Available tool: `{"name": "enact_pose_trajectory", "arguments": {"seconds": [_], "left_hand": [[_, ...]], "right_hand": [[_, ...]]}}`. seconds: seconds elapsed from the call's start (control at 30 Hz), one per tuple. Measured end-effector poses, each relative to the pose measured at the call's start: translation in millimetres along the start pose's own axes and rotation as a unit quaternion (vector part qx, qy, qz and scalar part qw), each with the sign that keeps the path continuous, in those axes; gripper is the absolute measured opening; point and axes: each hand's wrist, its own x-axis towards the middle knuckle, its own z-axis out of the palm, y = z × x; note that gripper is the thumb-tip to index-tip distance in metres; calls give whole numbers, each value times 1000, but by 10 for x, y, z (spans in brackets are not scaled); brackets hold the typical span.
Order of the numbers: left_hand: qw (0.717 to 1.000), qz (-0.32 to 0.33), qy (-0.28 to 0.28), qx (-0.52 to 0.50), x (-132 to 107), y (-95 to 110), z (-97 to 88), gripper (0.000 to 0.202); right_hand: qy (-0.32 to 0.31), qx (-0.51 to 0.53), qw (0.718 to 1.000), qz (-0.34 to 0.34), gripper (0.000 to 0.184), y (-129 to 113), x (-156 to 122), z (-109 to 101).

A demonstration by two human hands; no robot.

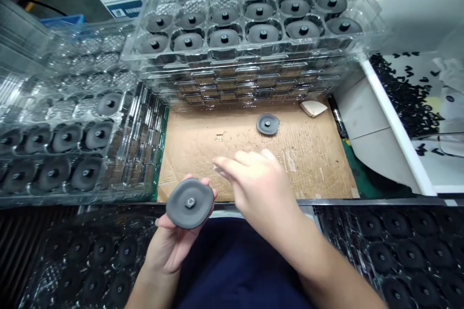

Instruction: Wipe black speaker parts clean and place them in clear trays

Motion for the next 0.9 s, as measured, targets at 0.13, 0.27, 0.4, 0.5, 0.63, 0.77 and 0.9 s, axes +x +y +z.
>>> {"name": "enact_pose_trajectory", "arguments": {"seconds": [0.13,0.27,0.4,0.5,0.63,0.77,0.9], "left_hand": [[999,29,-21,20,27,28,24,55],[997,66,-25,9,26,75,54,51],[996,66,-65,-19,-12,94,26,57],[996,63,-55,-15,-16,83,7,56],[997,63,-49,-3,9,83,38,55],[997,67,-46,-9,19,85,120,51],[996,92,-15,-4,15,66,146,45]], "right_hand": [[30,75,996,-42,30,51,-8,86],[5,52,996,74,23,381,130,204],[-10,68,993,101,24,648,-17,401],[-43,93,992,77,23,652,-267,620],[-38,104,991,78,21,542,-270,599],[104,124,982,97,23,155,26,160],[70,183,978,-67,22,-257,98,-45]]}}
